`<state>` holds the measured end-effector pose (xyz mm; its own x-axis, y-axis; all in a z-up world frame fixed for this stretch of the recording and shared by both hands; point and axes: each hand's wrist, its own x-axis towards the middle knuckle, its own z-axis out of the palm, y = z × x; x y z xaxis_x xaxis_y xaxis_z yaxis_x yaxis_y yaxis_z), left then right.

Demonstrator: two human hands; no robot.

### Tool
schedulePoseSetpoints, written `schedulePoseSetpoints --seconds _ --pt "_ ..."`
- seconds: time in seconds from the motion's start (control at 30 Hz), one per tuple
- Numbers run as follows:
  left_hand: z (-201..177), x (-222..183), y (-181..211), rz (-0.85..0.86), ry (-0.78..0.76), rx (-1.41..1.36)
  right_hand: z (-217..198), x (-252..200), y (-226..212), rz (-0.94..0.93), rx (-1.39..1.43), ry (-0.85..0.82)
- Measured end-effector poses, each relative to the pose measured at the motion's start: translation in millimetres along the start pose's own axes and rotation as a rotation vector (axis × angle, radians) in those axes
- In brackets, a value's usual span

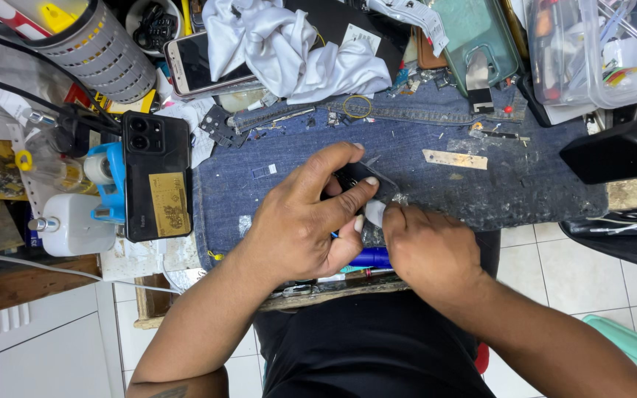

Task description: The person pries the back cover off a blue mobile phone using a small metal prying tool, wipes the adhesive residues with a white cloth, and applies a new adhesive strip to the phone's internal chassis.

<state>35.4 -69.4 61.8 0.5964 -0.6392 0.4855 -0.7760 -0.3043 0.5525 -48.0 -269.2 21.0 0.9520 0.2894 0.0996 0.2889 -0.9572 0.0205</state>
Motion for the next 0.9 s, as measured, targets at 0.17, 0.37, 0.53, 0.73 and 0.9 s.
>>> schedulePoseSetpoints --seconds 0.17,0.37,0.53,0.73,0.9 --pt "0 1 0 -0.004 -0.002 0.005 -3 0 -1 0.001 -0.005 -0.009" --pt "1 -1 0 -0.015 0.001 -0.005 -2 3 2 0.027 0.021 -0.091" --pt "2 -1 -1 -0.016 0.019 0.0 -3 3 4 -0.002 0.046 -0.086" --pt "0 0 -1 -0.027 0.007 0.0 -6 6 0 0.023 0.004 -0.158" --pt "0 -3 1 -0.057 -0.015 0.01 -7 9 0 0.031 -0.007 -0.213"
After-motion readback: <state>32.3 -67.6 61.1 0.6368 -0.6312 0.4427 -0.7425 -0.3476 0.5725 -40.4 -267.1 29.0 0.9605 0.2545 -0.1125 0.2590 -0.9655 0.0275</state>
